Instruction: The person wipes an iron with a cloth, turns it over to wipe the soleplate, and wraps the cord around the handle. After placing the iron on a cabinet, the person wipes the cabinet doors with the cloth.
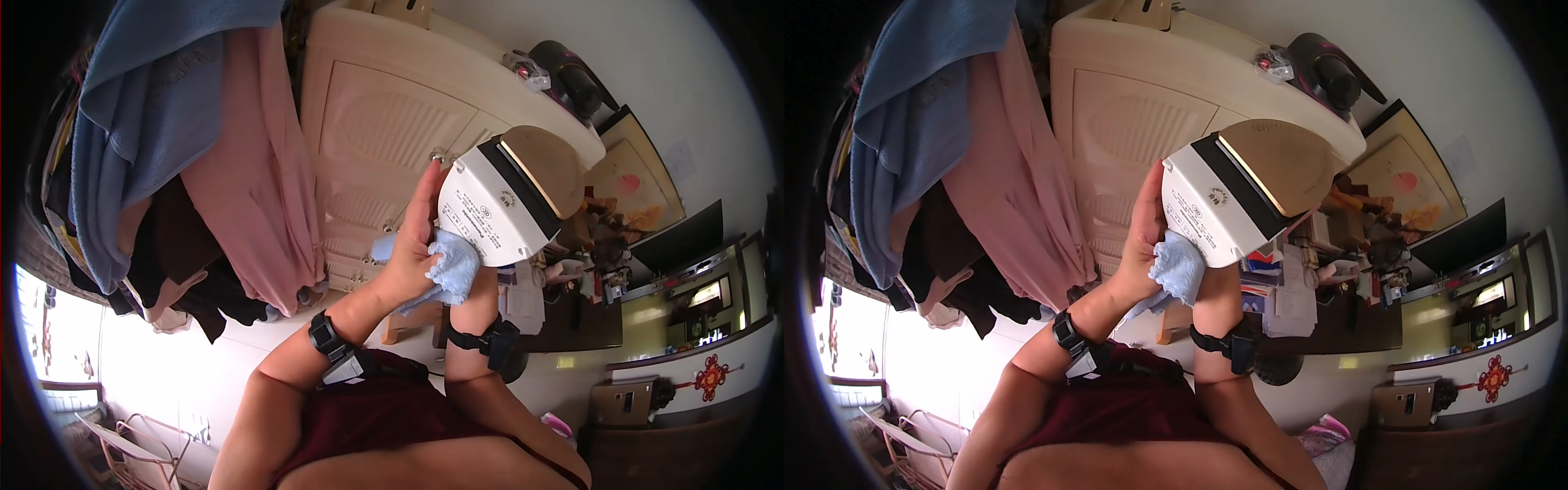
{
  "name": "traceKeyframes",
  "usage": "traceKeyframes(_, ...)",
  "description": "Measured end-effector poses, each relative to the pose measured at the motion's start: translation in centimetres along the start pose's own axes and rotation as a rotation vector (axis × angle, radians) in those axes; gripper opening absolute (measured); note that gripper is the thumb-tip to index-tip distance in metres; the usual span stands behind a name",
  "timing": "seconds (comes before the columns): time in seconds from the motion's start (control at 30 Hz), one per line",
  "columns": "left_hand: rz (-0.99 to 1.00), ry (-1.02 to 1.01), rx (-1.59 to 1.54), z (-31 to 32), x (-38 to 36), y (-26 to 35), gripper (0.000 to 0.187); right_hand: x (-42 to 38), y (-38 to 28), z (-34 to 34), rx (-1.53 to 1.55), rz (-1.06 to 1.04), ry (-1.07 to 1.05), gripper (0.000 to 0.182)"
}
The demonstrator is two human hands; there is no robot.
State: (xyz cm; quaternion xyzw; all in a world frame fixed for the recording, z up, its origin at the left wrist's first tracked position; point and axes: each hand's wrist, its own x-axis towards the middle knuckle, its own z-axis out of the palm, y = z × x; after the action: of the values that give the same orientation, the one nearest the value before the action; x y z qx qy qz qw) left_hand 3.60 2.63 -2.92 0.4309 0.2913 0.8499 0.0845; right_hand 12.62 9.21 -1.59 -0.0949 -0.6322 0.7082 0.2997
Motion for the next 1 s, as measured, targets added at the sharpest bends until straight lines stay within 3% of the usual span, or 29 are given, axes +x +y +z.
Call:
traceKeyframes(0.13,-0.004,-0.042,0.1,0.3,0.1,-0.5,0.109,-0.9,1.4,-1.7,-0.215,-0.019,0.056,0.04)
traceKeyframes(0.2,-0.018,-0.051,0.135,0.5,-0.1,-0.6,0.11,-0.7,3.8,-3.1,-0.012,0.005,0.063,0.039)
traceKeyframes(0.27,-0.025,-0.026,0.065,1.1,-0.2,-1.0,0.108,-0.6,4.6,-4.3,-0.061,0.005,0.034,0.037)
traceKeyframes(0.4,-0.031,0.151,0.114,2.1,0.6,-0.9,0.083,-0.3,2.9,-3.9,-0.601,-0.111,0.02,0.036)
traceKeyframes(0.47,-0.092,0.237,0.286,2.4,1.3,0.5,0.058,0.3,5.3,-5.8,-0.745,-0.161,0.069,0.04)
traceKeyframes(0.57,-0.226,0.277,0.024,1.9,1.6,-0.1,0.03,0.8,5.7,-6.6,-0.672,-0.206,0.099,0.044)
traceKeyframes(0.67,-0.381,0.268,-0.2,1.4,1.7,-0.8,0.029,0.7,5.3,-6.8,-0.557,-0.222,0.12,0.049)
traceKeyframes(0.8,-0.525,0.261,-0.264,0.8,1.6,-1.3,0.033,1.9,4.4,-7.2,-0.264,-0.233,0.172,0.056)
traceKeyframes(0.9,-0.493,0.239,-0.132,-1.1,2.9,-2.4,0.039,4.6,2.5,-7.5,0.133,-0.264,0.208,0.061)
traceKeyframes(0.93,-0.407,0.078,0.046,-5.0,3.7,-6.9,0.051,5.3,1.9,-7.5,0.242,-0.275,0.21,0.063)
traceKeyframes(1.0,-0.253,0.046,0.198,-4.3,5.6,-4.6,0.05,6.1,1.0,-7.8,0.408,-0.294,0.208,0.067)
